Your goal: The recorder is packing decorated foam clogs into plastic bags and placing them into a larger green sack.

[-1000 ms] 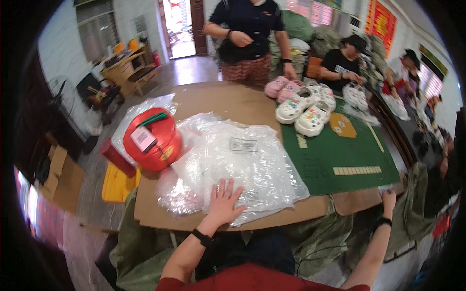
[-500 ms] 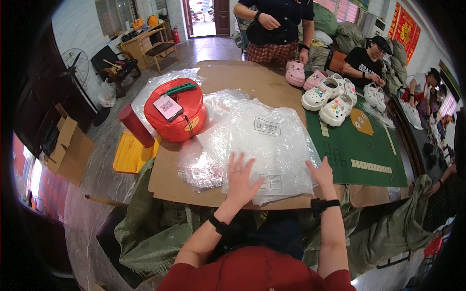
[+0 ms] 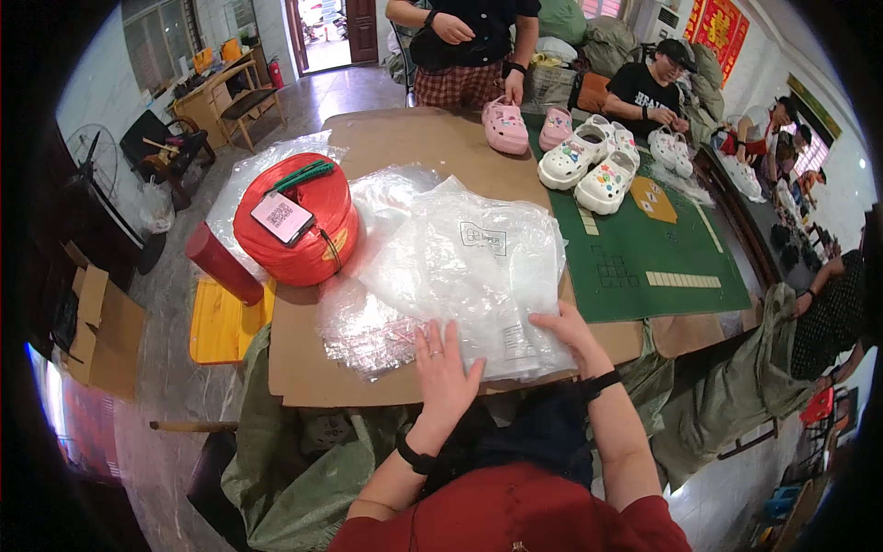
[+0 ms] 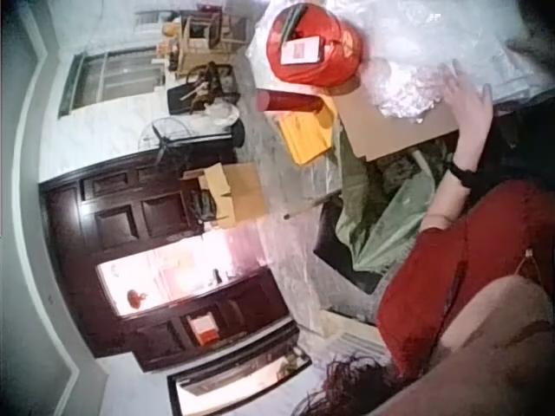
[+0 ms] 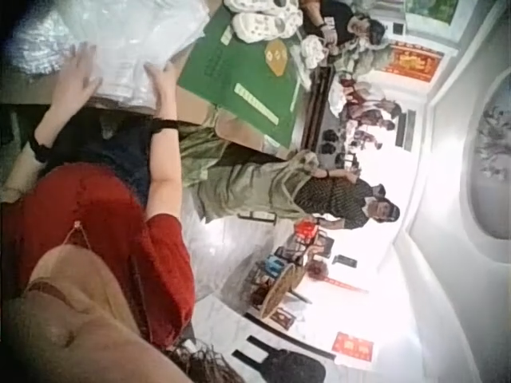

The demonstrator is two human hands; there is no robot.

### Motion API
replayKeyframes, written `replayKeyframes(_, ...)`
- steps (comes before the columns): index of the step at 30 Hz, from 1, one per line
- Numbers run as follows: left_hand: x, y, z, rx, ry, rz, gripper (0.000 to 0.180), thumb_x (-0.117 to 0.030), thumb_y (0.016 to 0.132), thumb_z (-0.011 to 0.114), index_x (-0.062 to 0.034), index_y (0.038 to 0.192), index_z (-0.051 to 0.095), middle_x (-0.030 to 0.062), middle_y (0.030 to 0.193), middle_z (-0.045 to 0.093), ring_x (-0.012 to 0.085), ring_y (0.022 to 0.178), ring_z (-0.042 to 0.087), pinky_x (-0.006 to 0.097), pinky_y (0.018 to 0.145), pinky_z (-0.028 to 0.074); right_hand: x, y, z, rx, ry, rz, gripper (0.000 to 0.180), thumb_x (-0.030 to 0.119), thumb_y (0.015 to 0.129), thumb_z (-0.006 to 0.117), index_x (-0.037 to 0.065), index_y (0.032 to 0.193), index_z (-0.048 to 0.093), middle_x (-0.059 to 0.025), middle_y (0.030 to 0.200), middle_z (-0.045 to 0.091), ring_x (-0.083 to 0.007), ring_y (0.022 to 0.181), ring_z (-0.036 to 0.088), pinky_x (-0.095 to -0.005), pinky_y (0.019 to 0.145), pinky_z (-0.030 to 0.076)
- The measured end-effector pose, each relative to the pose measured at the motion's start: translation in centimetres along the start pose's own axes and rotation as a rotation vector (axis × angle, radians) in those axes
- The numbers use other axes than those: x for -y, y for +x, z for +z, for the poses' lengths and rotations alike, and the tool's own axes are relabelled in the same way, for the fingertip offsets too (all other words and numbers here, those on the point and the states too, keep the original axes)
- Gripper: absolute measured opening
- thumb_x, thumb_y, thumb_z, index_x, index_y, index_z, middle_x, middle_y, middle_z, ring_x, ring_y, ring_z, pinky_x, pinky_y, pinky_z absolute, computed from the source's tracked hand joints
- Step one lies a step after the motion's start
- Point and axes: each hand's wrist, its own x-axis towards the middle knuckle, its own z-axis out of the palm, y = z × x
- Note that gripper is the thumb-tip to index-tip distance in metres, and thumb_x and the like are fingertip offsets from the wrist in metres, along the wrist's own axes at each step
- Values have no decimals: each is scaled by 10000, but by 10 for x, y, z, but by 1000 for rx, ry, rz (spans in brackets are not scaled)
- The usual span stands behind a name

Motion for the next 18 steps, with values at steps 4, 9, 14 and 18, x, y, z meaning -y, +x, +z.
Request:
replayKeyframes(4,-7,-4,8,45,-74,73,752,-340,811,701,7,1403,391,334,1418,367,499,1335,318,570,1104,252,6,13,9,60,179,-41,420,97,825,701,-44,1203,583,-121,1074,676,-196,899,658,-318,790,523)
replayKeyframes(9,-7,1,-1,99,-171,147,697,-354,809,717,-29,1369,460,307,1391,413,462,1318,364,511,1078,336,5,28,5,-116,207,-91,399,81,847,666,-59,1206,566,-130,1061,672,-214,913,655,-325,779,528)
replayKeyframes(14,10,61,-50,-182,-57,-13,647,-349,828,706,2,1329,495,327,1385,415,496,1279,389,520,1081,312,-12,27,-46,-166,347,-125,394,96,865,644,-44,1224,562,-140,1091,659,-229,950,642,-346,836,514)
replayKeyframes(18,74,128,-35,-340,376,-16,616,-361,824,697,0,1296,535,306,1311,497,478,1231,440,526,1056,336,-26,51,-86,-92,471,18,360,108,897,603,-74,1204,561,-138,1090,664,-245,960,651,-359,856,525)
